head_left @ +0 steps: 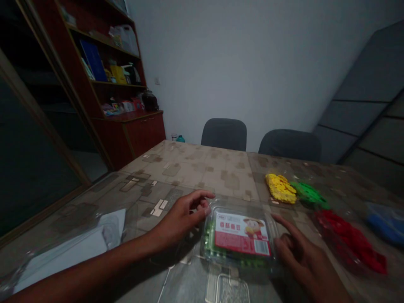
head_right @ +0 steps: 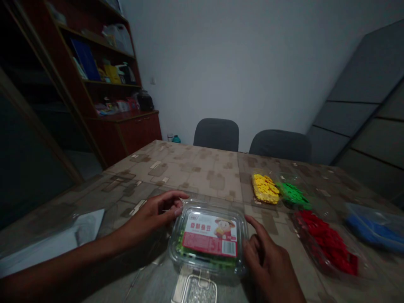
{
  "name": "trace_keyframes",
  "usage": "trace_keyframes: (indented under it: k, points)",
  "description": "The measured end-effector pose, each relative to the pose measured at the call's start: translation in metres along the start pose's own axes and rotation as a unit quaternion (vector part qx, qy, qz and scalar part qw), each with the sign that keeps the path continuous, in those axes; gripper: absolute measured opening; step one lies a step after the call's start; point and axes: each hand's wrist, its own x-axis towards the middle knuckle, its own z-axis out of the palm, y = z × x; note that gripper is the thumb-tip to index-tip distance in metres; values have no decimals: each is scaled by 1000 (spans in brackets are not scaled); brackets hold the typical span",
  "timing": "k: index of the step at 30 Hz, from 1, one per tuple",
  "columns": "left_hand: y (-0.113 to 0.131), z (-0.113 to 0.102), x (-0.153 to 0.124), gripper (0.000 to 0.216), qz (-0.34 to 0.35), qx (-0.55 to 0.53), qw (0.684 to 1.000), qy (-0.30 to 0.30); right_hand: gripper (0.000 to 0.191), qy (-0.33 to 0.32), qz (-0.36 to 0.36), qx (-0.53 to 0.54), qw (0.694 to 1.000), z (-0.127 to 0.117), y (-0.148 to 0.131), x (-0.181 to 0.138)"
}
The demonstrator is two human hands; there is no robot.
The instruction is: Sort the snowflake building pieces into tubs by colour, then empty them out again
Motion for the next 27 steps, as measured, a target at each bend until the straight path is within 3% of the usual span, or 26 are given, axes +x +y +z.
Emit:
trace_keyframes:
  k: [7,16,21,24,27]
  points:
    - [-14,11,6,27,-10,49,998,38,70,-50,26,-74,996,10,15,8]
    - [-24,10,8,31,0,90,995,48,62,-13,52,53,997,16,-4,10]
    - [-35,14,5,34,-65,0,997,48,64,-26,56,69,996,18,7,11]
    - [-40,18,2,41,-112,-49,992,13,68,-58,59,74,994,21,15,9]
    - [-41,20,-5,43,-104,-86,991,-14,67,-51,49,74,995,25,19,4]
